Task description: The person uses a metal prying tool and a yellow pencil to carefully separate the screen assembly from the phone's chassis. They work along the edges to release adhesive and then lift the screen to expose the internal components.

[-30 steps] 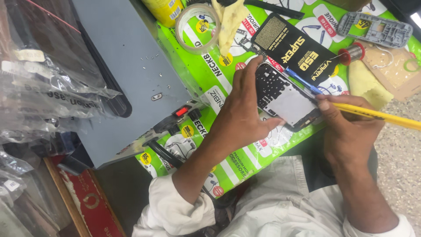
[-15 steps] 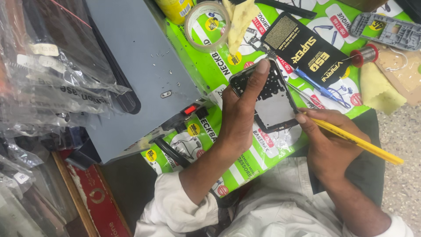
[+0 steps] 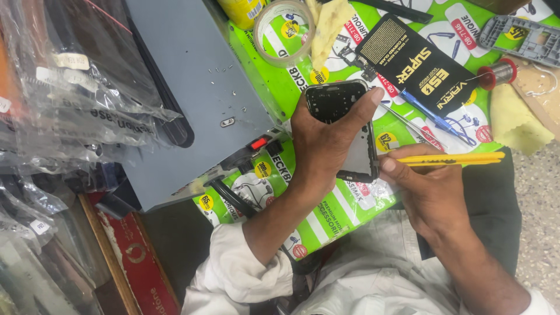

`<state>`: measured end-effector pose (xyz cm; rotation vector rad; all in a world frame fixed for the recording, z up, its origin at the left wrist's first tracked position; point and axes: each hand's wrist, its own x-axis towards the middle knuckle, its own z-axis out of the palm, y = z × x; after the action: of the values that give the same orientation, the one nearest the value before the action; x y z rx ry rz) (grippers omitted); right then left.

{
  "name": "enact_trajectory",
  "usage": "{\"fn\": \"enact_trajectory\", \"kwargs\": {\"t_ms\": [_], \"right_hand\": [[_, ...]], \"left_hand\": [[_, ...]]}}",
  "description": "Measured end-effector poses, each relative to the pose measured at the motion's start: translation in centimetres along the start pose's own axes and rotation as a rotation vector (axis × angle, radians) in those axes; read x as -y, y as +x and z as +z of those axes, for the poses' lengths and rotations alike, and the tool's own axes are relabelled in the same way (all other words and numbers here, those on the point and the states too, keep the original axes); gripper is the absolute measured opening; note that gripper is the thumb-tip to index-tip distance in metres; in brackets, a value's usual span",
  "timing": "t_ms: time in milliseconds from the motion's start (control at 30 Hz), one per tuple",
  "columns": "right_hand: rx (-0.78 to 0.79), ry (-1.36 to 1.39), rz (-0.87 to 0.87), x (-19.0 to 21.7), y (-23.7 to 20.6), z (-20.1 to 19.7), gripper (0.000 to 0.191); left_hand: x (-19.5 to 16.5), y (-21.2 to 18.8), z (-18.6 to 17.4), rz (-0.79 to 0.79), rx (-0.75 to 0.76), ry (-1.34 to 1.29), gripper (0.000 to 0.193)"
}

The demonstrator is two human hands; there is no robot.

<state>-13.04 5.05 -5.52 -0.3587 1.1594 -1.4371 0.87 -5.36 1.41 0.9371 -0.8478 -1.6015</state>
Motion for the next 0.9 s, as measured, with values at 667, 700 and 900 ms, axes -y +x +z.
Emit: {"fn": "enact_trajectory", "kwargs": {"t_ms": [667,700,900], "right_hand": [[-0.164,-0.569,-0.844,-0.2,-3.0,0.6,0.037],[-0.169,-0.575,-0.836,-0.1,-2.8,0.8,0.036],[-0.058,-0.522,-0.906,-0.5,-1.0,1.6,0.026]], "left_hand": [[-0.6,-1.0,0.2,0.191,0.040,0.127,0.028],[-0.5,-1.0,0.2,0.195,0.035,0.106,0.028],[0.2,-0.8,0.3,0.161,-0.009,0.091,0.022]]}}
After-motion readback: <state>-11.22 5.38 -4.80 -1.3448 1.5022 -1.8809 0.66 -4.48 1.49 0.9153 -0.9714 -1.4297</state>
